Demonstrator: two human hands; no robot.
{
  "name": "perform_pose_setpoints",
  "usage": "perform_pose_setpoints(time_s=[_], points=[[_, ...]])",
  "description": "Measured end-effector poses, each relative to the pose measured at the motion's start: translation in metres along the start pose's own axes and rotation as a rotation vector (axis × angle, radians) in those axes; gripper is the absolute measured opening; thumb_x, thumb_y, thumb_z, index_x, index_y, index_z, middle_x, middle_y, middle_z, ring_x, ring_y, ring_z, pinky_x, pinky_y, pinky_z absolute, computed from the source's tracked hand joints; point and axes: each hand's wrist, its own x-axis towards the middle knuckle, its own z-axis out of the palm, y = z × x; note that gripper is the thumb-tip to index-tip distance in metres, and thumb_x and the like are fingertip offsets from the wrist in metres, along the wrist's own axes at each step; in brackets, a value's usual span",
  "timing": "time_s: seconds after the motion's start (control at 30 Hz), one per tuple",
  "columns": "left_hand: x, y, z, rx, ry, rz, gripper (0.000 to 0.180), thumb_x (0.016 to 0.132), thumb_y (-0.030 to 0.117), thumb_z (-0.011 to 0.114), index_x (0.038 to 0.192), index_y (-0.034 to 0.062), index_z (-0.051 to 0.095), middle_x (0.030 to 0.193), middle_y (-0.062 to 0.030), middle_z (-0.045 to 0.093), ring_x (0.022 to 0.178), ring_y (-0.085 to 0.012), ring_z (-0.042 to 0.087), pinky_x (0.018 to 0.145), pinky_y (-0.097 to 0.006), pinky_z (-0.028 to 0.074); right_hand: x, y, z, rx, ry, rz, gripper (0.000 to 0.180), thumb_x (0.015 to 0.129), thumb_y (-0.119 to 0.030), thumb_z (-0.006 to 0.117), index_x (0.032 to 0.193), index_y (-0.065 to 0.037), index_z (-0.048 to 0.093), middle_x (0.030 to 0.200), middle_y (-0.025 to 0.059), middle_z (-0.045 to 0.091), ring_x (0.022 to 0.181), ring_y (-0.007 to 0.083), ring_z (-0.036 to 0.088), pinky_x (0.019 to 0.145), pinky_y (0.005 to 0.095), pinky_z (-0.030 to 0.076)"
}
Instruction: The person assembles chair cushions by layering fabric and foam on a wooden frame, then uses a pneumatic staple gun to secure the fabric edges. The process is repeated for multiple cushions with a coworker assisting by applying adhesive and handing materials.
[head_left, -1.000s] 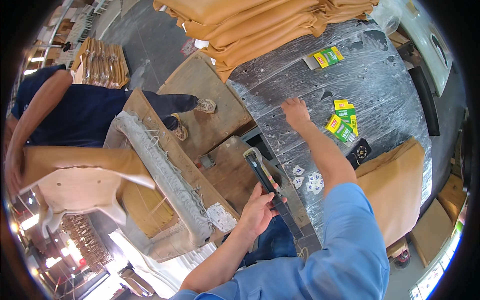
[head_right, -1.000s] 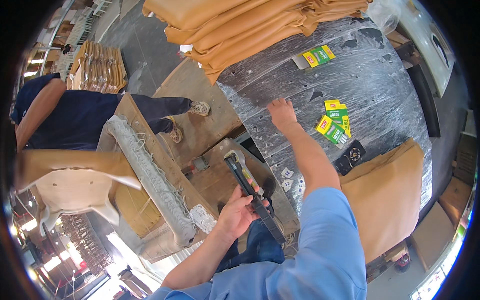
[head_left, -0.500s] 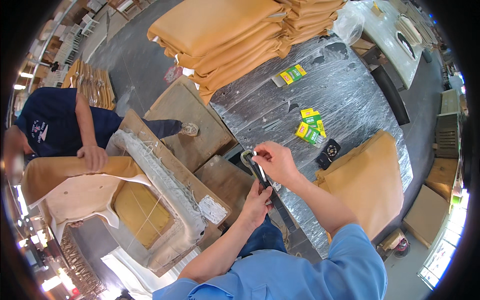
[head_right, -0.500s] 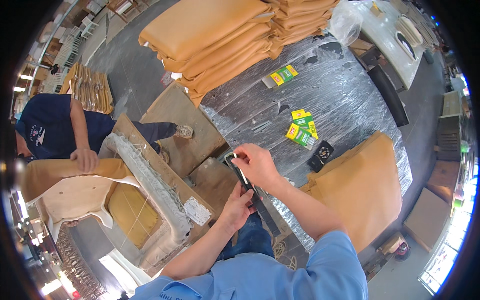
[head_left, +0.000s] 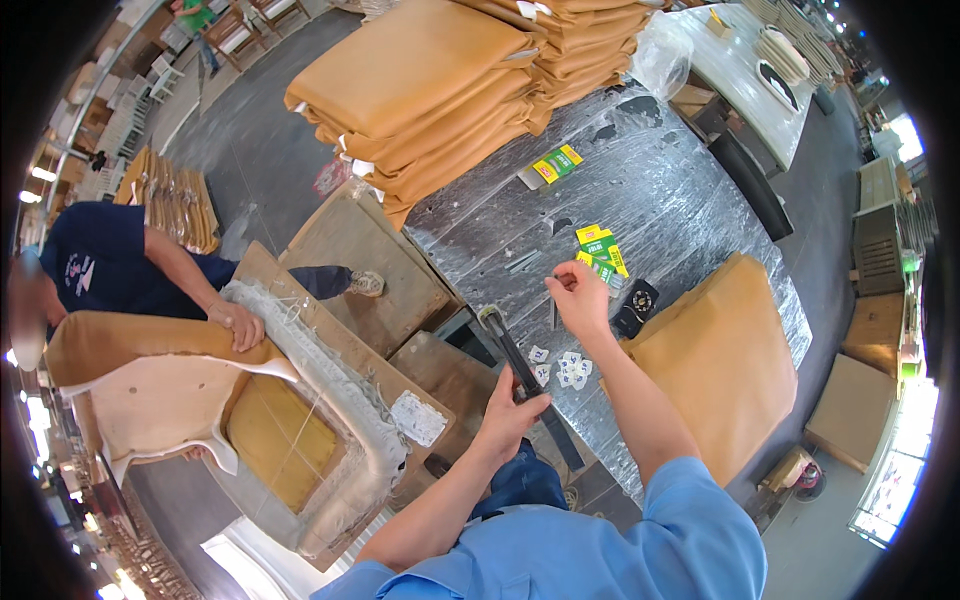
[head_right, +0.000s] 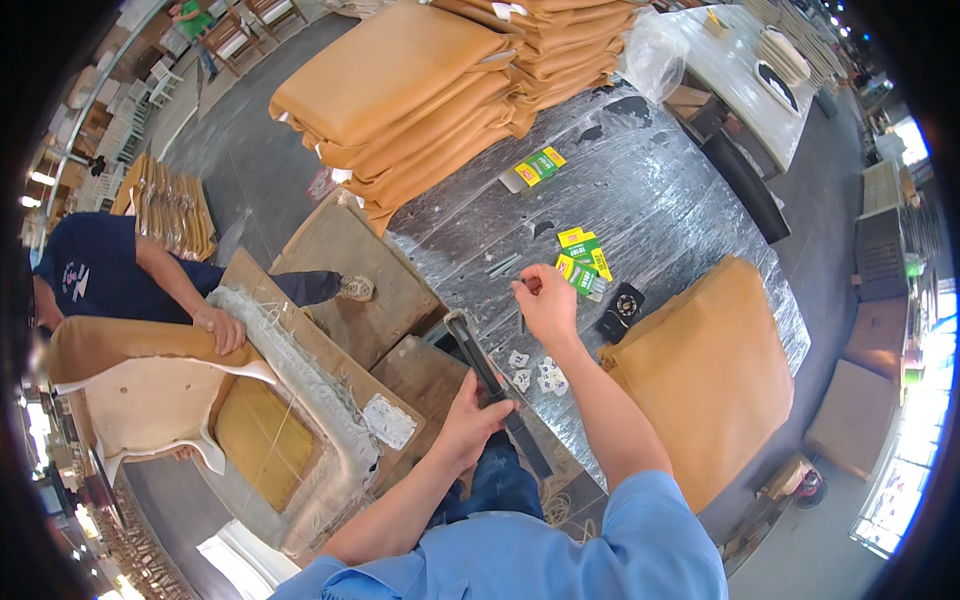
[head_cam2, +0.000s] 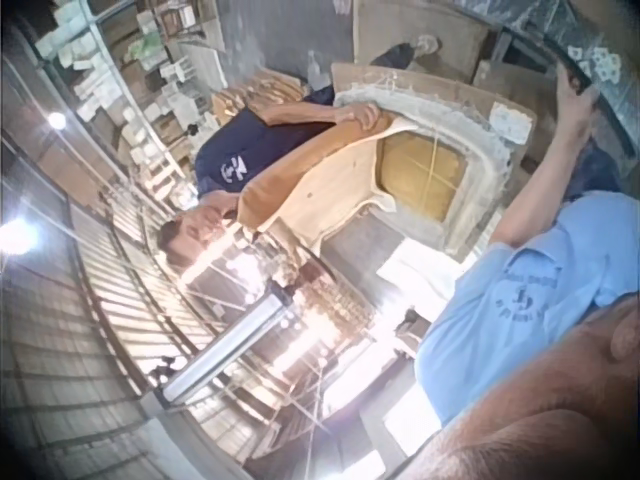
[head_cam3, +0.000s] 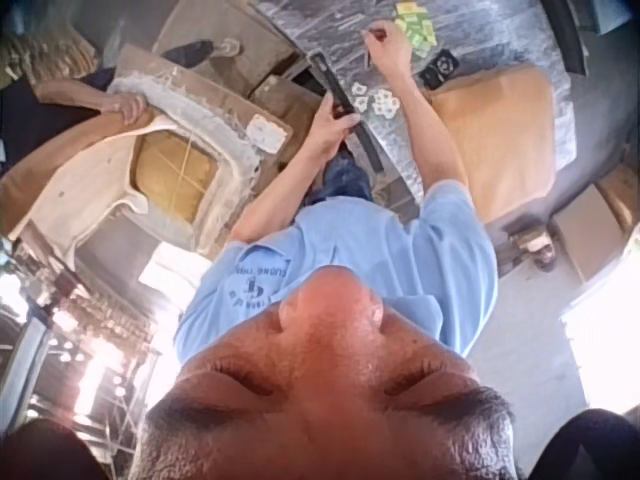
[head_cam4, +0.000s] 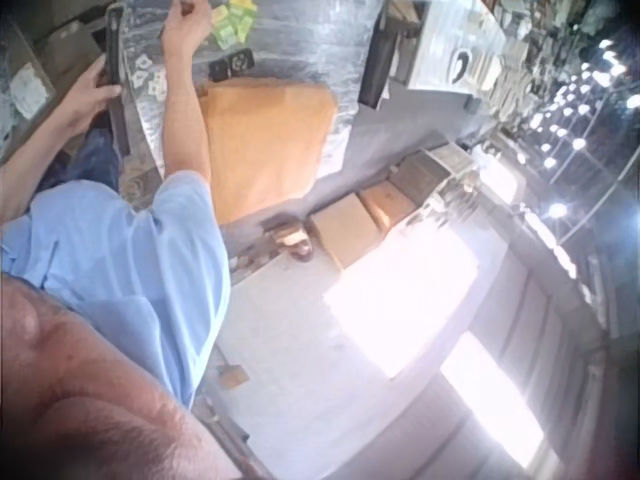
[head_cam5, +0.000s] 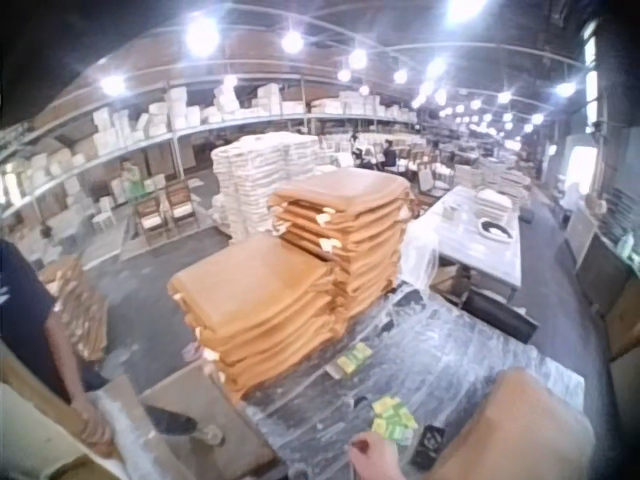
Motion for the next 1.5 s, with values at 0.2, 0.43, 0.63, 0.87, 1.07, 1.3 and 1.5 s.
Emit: perform_pose_setpoints(time_s=[0.2,0.43,0.63,0.87,1.07,1.3,1.5], points=[[-0.003,-0.021,-0.009,-0.072,0.154,-0.101,0.031,0.118,0.026,0.056,0.143,0.0084,0.06,0.117,-0.0058,0.072,0.079,-0.0198,0.076,0.068,-0.036,0.065,0.04,0.107,0.039,-0.531,-0.174,0.143,0.025,0.093,-0.021,0.083,0.112,-0.006,0.076,0.099,0.019,0.078,0.097,0.0415,0.076,0.091,0.0515,0.06],[-0.008,-0.036,-0.013,0.003,0.182,-0.142,0.044,0.121,0.043,0.044,0.141,0.0058,0.058,0.11,-0.0134,0.076,0.064,-0.0244,0.073,0.06,-0.039,0.062,0.042,0.118,0.044,-0.207,0.008,0.216,0.038,0.1,-0.04,0.076,0.118,-0.006,0.074,0.103,0.02,0.079,0.099,0.0416,0.076,0.09,0.0518,0.06],[-0.016,-0.015,-0.003,-0.044,0.166,-0.059,0.046,0.121,0.044,0.045,0.142,0.0057,0.058,0.108,-0.012,0.076,0.063,-0.0215,0.073,0.058,-0.036,0.063,-0.107,0.101,-0.021,0.599,-0.559,1.094,0.076,0.11,-0.074,0.049,0.133,-0.004,0.069,0.11,0.0082,0.073,0.092,0.0222,0.072,0.085,0.044,0.059],[-0.042,-0.015,0.004,-0.024,0.025,-0.117,0.053,0.118,0.054,0.046,0.142,0.0085,0.058,0.11,-0.011,0.076,0.062,-0.0226,0.072,0.056,-0.037,0.063,-0.178,0.025,-0.034,1.027,-0.445,0.812,0.057,0.118,-0.054,0.049,0.133,-0.002,0.065,0.109,0.0085,0.073,0.09,0.0169,0.072,0.078,0.037,0.061],[-0.111,-0.026,-0.004,0.179,-0.085,-0.104,0.043,0.11,0.035,0.073,0.142,0.0132,0.054,0.112,-0.0053,0.067,0.079,-0.0177,0.073,0.068,-0.037,0.065,-0.218,-0.011,-0.028,0.894,-0.11,0.652,0.045,0.114,-0.049,0.062,0.124,-0.006,0.067,0.091,0.0034,0.067,0.077,0.0129,0.061,0.07,0.0308,0.053],[-0.132,-0.051,-0.052,0.295,-0.045,0.175,0.049,0.115,0.036,0.066,0.152,0.0074,0.053,0.123,-0.0063,0.068,0.103,-0.0138,0.068,0.08,-0.033,0.059,-0.289,-0.055,-0.011,0.657,-0.076,0.335,0.042,0.116,-0.045,0.06,0.121,-0.004,0.067,0.091,0.0004,0.064,0.079,0.0111,0.059,0.069,0.0306,0.05],[-0.157,-0.071,-0.073,0.337,-0.082,0.246,0.037,0.117,0.033,0.062,0.141,0.0053,0.063,0.103,-0.0017,0.065,0.092,-0.01,0.059,0.082,-0.03,0.051,-0.344,-0.056,-0.004,0.444,-0.071,0.249,0.045,0.107,-0.039,0.074,0.122,0.003,0.066,0.106,0.0136,0.075,0.096,0.0193,0.069,0.086,0.0397,0.056]])
